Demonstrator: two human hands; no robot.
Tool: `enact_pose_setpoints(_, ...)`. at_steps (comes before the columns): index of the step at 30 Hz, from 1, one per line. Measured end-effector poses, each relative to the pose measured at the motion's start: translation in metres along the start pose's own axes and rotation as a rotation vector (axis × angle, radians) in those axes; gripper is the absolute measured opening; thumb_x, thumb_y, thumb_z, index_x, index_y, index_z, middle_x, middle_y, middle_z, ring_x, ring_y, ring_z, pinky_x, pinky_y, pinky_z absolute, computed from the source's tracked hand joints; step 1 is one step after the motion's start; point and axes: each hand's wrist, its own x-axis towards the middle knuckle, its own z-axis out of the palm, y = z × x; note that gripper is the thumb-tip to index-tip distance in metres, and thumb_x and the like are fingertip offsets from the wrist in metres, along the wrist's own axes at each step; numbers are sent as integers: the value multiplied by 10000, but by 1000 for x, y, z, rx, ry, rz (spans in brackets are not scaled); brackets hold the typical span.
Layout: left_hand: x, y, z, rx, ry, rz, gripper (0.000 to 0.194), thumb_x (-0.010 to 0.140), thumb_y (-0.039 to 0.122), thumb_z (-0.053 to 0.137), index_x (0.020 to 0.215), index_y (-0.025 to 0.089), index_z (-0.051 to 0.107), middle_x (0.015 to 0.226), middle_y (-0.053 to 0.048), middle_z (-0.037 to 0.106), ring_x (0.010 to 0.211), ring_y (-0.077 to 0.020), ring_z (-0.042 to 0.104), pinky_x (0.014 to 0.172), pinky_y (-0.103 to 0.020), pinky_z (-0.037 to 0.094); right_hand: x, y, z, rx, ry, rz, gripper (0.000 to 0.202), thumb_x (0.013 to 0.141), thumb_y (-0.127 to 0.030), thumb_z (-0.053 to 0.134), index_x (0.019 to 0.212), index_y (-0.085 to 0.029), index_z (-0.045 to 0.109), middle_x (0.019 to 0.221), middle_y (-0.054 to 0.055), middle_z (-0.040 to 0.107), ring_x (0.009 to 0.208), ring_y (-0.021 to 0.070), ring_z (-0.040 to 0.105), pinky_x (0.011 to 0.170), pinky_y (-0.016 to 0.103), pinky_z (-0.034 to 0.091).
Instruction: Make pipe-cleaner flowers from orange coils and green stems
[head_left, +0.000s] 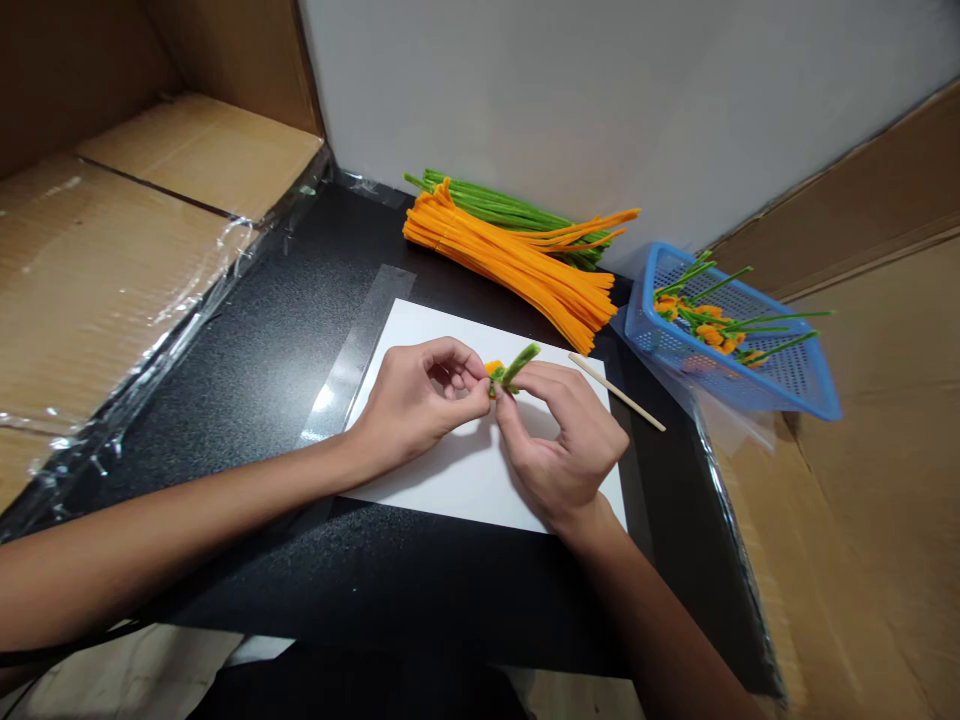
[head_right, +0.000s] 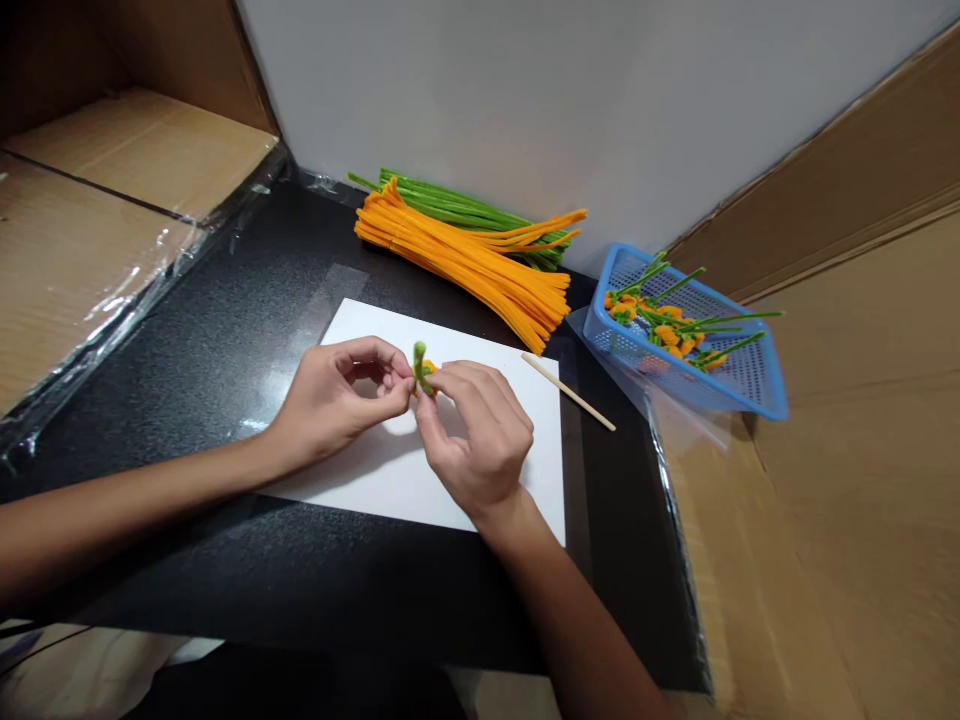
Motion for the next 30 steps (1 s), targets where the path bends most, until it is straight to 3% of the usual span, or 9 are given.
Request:
enact_pose_setpoints(4,-2,-4,0,55,25,34,79,761,188,752,810,156,700,763,-9,664,647,-99,583,579,-207,487,0,-2,1,-40,-2,-51,232,830,-97,689,982,-270,661,868,38,751,813,232,717,765,402,589)
enact_pose_setpoints(9,0,-7,0,-45,-32,78,102,796,228,749,850,163,691,1067,-76,712,983,-174,677,801,-255,575,2,1,-1,-69,22,-62,219,830,-123,694,975,-285,661,973,56,738,904,254,712,801,430,591)
enact_pose_setpoints(14,2,-6,-1,-164,-94,-42,157,748,207,786,822,142,663,833,-26,701,727,-113,675,702,-214,567,5,5,-4,-53,-11,-159,276,799,-71,703,959,-293,666,984,27,778,963,262,690,835,450,585)
enact_pose_setpoints(22,7,-1,-4,-142,-131,-21,142,726,194,772,780,142,652,751,-18,684,655,-102,640,640,-211,556,5,7,-11,-115,-44,-256,311,806,-103,691,1020,-329,711,1043,-19,801,1016,273,659,758,421,552)
enact_pose_setpoints(30,5,0,-3,-87,-104,-31,120,709,136,745,780,146,648,743,-2,673,644,-92,630,615,-190,538,6,6,-11,-179,-54,-239,235,810,-120,725,966,-291,684,936,-15,805,917,260,662,709,397,513)
